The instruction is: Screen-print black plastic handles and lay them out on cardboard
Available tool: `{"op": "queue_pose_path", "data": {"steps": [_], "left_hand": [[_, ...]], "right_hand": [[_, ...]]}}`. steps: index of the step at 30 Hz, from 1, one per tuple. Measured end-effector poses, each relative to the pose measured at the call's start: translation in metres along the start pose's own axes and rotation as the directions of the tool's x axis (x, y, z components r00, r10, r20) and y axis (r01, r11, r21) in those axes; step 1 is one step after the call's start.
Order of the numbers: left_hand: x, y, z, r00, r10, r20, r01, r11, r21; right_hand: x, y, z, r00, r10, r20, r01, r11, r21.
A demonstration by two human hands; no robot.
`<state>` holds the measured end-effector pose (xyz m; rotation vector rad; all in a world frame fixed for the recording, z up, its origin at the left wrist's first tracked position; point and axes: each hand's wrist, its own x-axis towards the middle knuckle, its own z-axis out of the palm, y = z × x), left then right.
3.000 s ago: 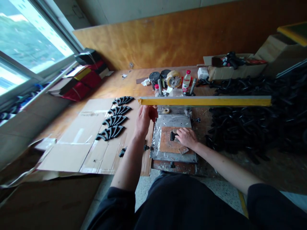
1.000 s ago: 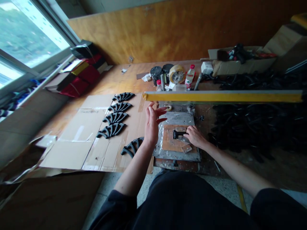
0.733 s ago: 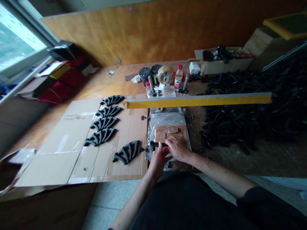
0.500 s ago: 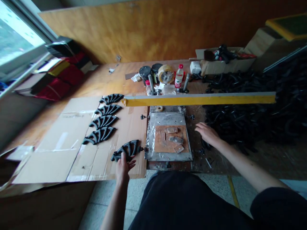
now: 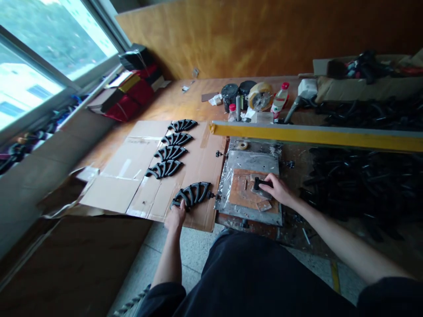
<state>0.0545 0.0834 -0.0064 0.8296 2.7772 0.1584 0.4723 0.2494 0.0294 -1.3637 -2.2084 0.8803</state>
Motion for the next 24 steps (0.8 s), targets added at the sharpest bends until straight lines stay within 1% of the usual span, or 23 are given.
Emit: {"op": "queue_pose_path", "data": {"steps": [1,2,3,4,6,8,11,13,14,15,17,19,20,22,24], "left_hand": [[-0.008,0.001,0.000,0.999,-0.014,-0.048,0.015,1.000,0.019],[-0.017,0.003,0.002,0.994,0.000,-0.108,0.003,1.000,0.028],[-0.027,0.006,0.004,0.984,0.047,-0.170,-0.042,0.999,0.033],[-0.035,0.010,0.008,0.967,0.122,-0.223,-0.116,0.993,0.040],[-0.047,0.020,0.019,0.927,0.260,-0.270,-0.255,0.965,0.055],[-0.052,0.029,0.030,0.913,0.310,-0.266,-0.304,0.950,0.066],[-0.050,0.038,0.043,0.932,0.285,-0.222,-0.277,0.958,0.067],[-0.046,0.042,0.046,0.948,0.262,-0.178,-0.257,0.965,0.054],[-0.044,0.044,0.045,0.953,0.257,-0.159,-0.253,0.966,0.048],[-0.042,0.045,0.045,0.956,0.255,-0.145,-0.251,0.967,0.044],[-0.039,0.047,0.042,0.959,0.251,-0.134,-0.248,0.968,0.043],[-0.037,0.048,0.040,0.960,0.248,-0.133,-0.245,0.969,0.044],[-0.035,0.046,0.039,0.959,0.253,-0.128,-0.249,0.968,0.043],[-0.032,0.041,0.037,0.956,0.275,-0.104,-0.273,0.961,0.033],[-0.026,0.032,0.034,0.944,0.323,-0.066,-0.322,0.947,0.017]], "right_hand": [[0.007,-0.009,0.006,1.000,-0.016,0.000,0.016,0.998,-0.068],[0.013,-0.015,0.011,0.999,-0.039,-0.005,0.038,0.988,-0.150],[0.017,-0.019,0.015,0.997,-0.072,-0.008,0.068,0.971,-0.231],[0.021,-0.021,0.018,0.993,-0.115,-0.007,0.108,0.948,-0.300],[0.024,-0.021,0.023,0.977,-0.211,0.013,0.199,0.897,-0.394],[0.022,-0.021,0.025,0.957,-0.288,0.024,0.266,0.846,-0.461],[0.017,-0.030,0.025,0.941,-0.337,-0.006,0.278,0.786,-0.553],[0.018,-0.048,0.028,0.932,-0.362,-0.010,0.299,0.785,-0.543],[0.020,-0.060,0.032,0.924,-0.383,0.006,0.336,0.801,-0.496],[0.023,-0.073,0.039,0.913,-0.407,0.035,0.383,0.822,-0.423],[0.034,-0.102,0.062,0.886,-0.447,0.122,0.463,0.850,-0.250],[0.048,-0.132,0.091,0.861,-0.441,0.254,0.486,0.859,-0.158],[0.056,-0.146,0.106,0.846,-0.416,0.335,0.487,0.858,-0.164],[0.071,-0.172,0.134,0.801,-0.337,0.494,0.496,0.836,-0.235],[0.084,-0.195,0.157,0.750,-0.255,0.611,0.520,0.798,-0.305]]}}
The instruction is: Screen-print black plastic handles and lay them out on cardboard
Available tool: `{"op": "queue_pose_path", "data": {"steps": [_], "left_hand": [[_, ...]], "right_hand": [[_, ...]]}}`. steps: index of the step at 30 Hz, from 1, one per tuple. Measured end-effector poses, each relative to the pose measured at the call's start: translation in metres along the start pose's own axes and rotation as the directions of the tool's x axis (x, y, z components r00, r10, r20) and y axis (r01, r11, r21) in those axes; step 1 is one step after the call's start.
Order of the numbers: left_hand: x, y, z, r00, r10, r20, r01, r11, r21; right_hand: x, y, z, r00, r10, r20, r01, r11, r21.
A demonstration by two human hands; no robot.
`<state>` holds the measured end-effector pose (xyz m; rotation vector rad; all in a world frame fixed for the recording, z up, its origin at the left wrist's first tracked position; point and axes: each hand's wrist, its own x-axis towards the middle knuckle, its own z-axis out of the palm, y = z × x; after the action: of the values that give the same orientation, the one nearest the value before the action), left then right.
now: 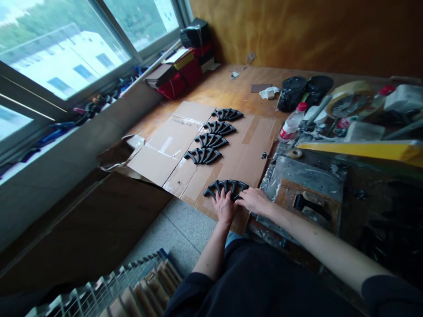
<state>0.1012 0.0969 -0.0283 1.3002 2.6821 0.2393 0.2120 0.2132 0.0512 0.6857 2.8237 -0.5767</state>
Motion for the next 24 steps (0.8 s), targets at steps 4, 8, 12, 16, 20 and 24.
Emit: {"op": "queue_pose_path", "data": {"steps": [4,8,12,16,20,24], "left_hand": [[0.016,-0.040,-0.013,0.986,0.153,0.067,-0.150,0.988,-0.039],[0.058,-0.108,-0.035,0.970,0.242,0.030,-0.242,0.970,-0.013],[0.119,-0.181,-0.054,0.965,0.262,0.014,-0.263,0.964,0.047],[0.156,-0.216,-0.061,0.943,0.306,0.131,-0.318,0.944,0.084],[0.146,-0.209,-0.063,0.953,0.275,0.125,-0.291,0.947,0.134],[0.121,-0.173,-0.063,0.976,0.208,-0.064,-0.200,0.974,0.107]], "right_hand": [[0.043,-0.033,0.000,0.990,-0.073,0.122,0.069,0.997,0.038],[0.064,-0.064,0.004,0.957,-0.279,0.085,0.263,0.951,0.161],[0.059,-0.080,0.000,0.928,-0.361,0.088,0.337,0.917,0.212],[0.036,-0.071,-0.009,0.924,-0.369,0.104,0.334,0.909,0.251],[-0.003,-0.024,-0.015,0.960,-0.272,-0.073,0.281,0.913,0.296],[-0.058,0.060,-0.015,0.936,-0.005,-0.352,0.101,0.962,0.255]]}}
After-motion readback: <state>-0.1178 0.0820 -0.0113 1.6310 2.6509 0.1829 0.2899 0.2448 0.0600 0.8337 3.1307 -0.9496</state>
